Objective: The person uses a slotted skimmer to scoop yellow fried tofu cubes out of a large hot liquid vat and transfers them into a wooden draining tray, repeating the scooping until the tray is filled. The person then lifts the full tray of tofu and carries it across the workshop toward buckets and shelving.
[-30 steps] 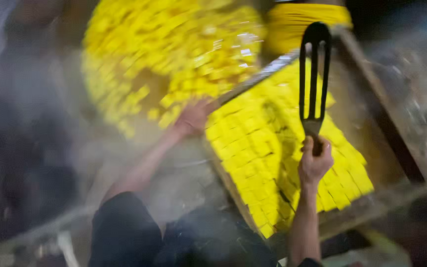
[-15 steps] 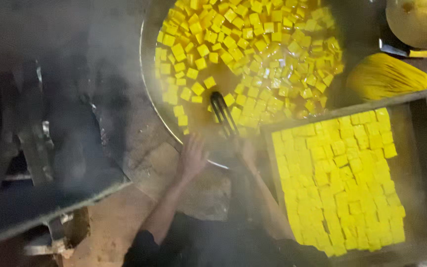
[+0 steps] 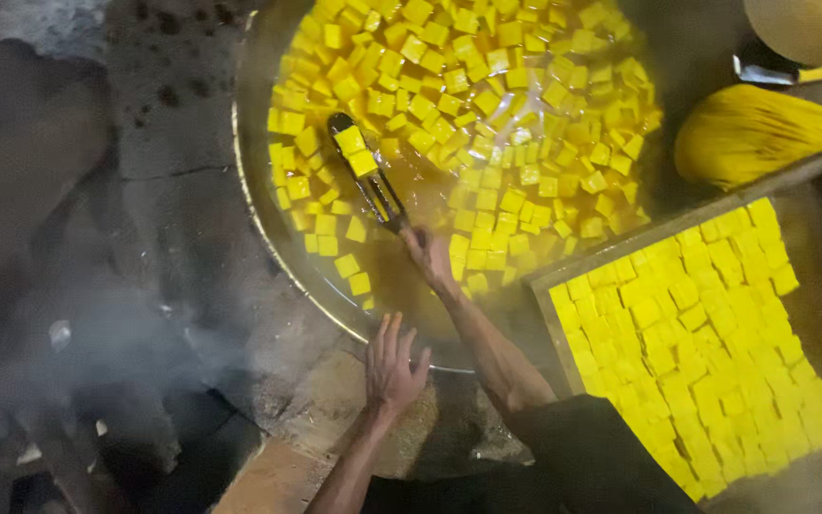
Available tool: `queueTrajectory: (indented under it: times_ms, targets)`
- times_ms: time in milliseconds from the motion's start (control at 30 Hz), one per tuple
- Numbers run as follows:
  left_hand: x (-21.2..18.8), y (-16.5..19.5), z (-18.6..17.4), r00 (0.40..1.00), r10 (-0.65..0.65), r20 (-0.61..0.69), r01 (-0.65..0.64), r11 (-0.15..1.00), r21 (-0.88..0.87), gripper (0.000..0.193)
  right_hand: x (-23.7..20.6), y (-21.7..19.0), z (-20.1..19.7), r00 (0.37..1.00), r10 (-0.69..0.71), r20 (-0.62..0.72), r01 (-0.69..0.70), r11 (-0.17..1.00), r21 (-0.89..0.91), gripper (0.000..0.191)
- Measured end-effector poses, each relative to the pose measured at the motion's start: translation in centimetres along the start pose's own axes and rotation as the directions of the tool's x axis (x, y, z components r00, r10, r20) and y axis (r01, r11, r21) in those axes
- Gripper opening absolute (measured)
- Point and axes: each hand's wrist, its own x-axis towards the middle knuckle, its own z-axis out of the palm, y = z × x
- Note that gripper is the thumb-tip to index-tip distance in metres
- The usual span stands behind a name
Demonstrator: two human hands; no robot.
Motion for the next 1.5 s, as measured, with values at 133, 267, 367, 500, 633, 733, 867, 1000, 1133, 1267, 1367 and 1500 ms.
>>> queueTrajectory:
  times_ms: [133, 267, 367, 500, 633, 733, 867, 1000, 1133, 1267, 1367, 1500]
  targets:
    - [-0.5, 0.5, -0.1, 1.000, 0.000, -0.008, -0.001, 1.000, -0.021, 0.044, -5.6, 2.9, -2.2, 0.971, 0.214, -0.109, -0.203, 0.973, 0.107, 0.044]
    - [-0.7, 0.6, -0.3, 0.999, -0.019, 0.048, 0.019, 1.000, -0.006, 0.044, -8.9, 6.3, -5.6, 0.954, 0.260, -0.148, -0.233, 0.956, 0.179, 0.047]
    - [-0.7, 0.6, -0.3, 1.000, 0.018, 0.006, -0.018, 1.000, -0.001, 0.043, -9.4, 7.7, -8.2, 0.933, 0.201, -0.298, -0.263, 0.948, -0.182, 0.046]
    - [-0.7, 0.7, -0.1, 1.000, -0.006, 0.010, 0.007, 0.999, -0.042, 0.042, -6.5, 7.9, -8.4, 0.900, -0.070, -0.431, -0.117, 0.912, -0.392, 0.053]
    - [-0.7, 0.7, 0.1, 1.000, -0.003, 0.007, 0.003, 1.000, 0.000, 0.040, -3.3, 6.9, -7.7, 0.907, 0.184, -0.378, -0.374, 0.763, -0.527, 0.057]
    - [-0.8, 0.5, 0.3, 1.000, 0.001, 0.008, -0.001, 1.000, -0.005, 0.039, -3.0, 6.6, -8.0, 0.929, 0.021, -0.370, -0.199, 0.870, -0.450, 0.056]
    - [-1.0, 0.2, 0.8, 1.000, -0.012, 0.018, 0.011, 1.000, 0.016, 0.040, -2.3, 5.8, -8.0, 0.948, 0.053, -0.313, -0.199, 0.866, -0.458, 0.056]
    - [-1.1, -0.1, 1.5, 0.998, 0.055, -0.040, -0.053, 0.997, 0.061, 0.045, 1.6, 4.2, -6.0, 0.937, 0.012, -0.348, -0.105, 0.962, -0.252, 0.051]
    - [-1.6, -0.5, 2.3, 0.996, -0.083, 0.035, 0.082, 0.996, 0.031, 0.049, 2.1, 2.5, -5.5, 0.937, 0.122, -0.328, -0.129, 0.992, 0.001, 0.044]
    - [-2.9, -0.4, 3.2, 0.991, -0.130, 0.045, 0.125, 0.988, 0.091, 0.047, -1.1, 1.0, -8.5, 0.939, 0.044, -0.340, 0.062, 0.953, 0.297, 0.032]
    - [-4.4, -0.1, 3.5, 0.993, -0.115, 0.015, 0.112, 0.986, 0.121, 0.046, -6.7, 1.3, -13.8, 0.928, -0.021, -0.373, 0.167, 0.916, 0.365, 0.031]
    - [-6.4, 0.9, 3.9, 0.988, -0.156, -0.018, 0.157, 0.973, 0.171, 0.045, -17.0, 5.5, -23.5, 0.899, -0.004, -0.438, 0.160, 0.934, 0.318, 0.031]
